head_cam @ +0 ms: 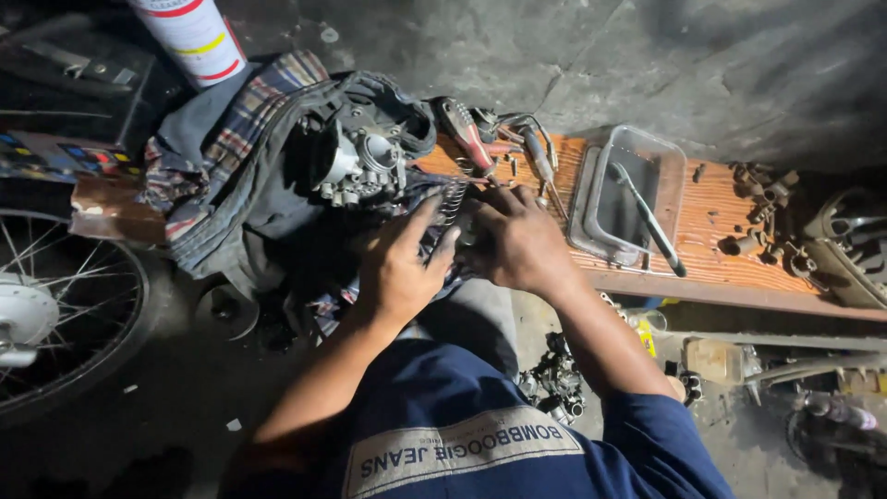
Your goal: The person uses a screwdriver to remove screws from a carburetor held in their left hand. They then remove the top cover and a spring, placing them on the workbench. Finally, they wipe the carburetor body with a cloth.
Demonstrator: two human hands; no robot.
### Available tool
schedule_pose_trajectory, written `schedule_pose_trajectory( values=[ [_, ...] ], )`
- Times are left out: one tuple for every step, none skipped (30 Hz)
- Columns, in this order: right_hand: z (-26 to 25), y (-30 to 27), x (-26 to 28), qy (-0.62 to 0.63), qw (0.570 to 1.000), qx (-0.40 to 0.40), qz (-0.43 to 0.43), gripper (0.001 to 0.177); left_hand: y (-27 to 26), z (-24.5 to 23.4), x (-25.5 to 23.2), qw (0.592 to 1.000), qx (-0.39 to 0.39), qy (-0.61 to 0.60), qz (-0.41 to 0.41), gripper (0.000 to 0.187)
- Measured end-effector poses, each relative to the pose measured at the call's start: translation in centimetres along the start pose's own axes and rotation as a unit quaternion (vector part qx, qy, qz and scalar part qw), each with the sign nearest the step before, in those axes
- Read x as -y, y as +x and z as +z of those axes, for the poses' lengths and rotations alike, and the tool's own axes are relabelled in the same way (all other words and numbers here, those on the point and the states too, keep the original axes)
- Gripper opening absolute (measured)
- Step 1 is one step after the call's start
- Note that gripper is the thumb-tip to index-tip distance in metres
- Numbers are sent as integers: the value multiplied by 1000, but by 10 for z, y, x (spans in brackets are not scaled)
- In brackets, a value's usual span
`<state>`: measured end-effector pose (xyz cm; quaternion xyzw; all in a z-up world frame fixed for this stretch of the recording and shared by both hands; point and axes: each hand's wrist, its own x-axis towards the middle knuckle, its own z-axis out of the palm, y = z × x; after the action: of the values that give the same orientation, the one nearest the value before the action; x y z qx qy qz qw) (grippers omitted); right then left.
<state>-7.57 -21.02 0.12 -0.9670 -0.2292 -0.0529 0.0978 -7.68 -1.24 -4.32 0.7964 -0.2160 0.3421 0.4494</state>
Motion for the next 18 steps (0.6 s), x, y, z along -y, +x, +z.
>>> schedule_pose_trajectory(
  values=[
    [5, -1, -5, 0, 1000, -2, 4, 73, -2, 1, 1, 1000, 2, -3, 3, 42],
    [11, -1, -10, -13, 1000, 1, 6, 74, -5, 2, 1, 1000, 1, -5, -5, 41],
    [17, -1, -14, -26, 1000, 4, 7, 74, -8, 1, 1, 1000, 0, -7, -13, 41],
    [19, -1, -15, -26, 1000, 2, 6, 74, -11, 3, 3, 1000, -2, -6, -12, 41],
    [21, 0, -15, -20, 1000, -22, 2, 69, -14, 3, 4, 1000, -3, -3, -15, 41],
    [23, 1, -16, -15, 999, -47, -3, 65, -16, 4, 6, 1000, -4, 0, -18, 41],
    [25, 2, -22, -16, 999, -49, -5, 65, -15, 3, 5, 1000, -6, 1, -16, 41],
    [26, 2, -27, 0, 998, -61, -1, 63, -15, 2, 5, 1000, -5, -7, -24, 41],
    [29, 3, -33, 15, 997, -73, 2, 61, -16, 1, 4, 999, -4, -15, -33, 42],
    [24, 2, -37, 15, 997, -73, 0, 61, -15, 1, 3, 999, -7, -15, -33, 42],
    [20, 0, -41, 21, 995, -84, 44, 64, -15, 2, 2, 999, -7, -33, -43, 41],
    [17, -2, -45, 28, 991, -95, 88, 67, -16, 3, 0, 997, -7, -51, -53, 42],
    [11, 2, -47, 29, 991, -93, 87, 67, -13, 3, -2, 997, -7, -51, -55, 42],
    [6, 4, -50, -16, 989, -108, 97, 71, -10, 4, -3, 998, -5, -42, -49, 43],
    [1, 6, -52, -61, 985, -123, 107, 75, -8, 4, -5, 999, -4, -33, -42, 44],
    [5, 7, -56, -62, 984, -124, 111, 75, -10, 7, -3, 999, -1, -36, -41, 44],
    [8, 7, -60, -83, 982, -114, 124, 76, -11, 9, -2, 999, 5, -21, -35, 43],
    [10, 11, -65, -105, 980, -105, 132, 76, -11, 12, 1, 1000, 7, -3, -27, 43]
  ],
)
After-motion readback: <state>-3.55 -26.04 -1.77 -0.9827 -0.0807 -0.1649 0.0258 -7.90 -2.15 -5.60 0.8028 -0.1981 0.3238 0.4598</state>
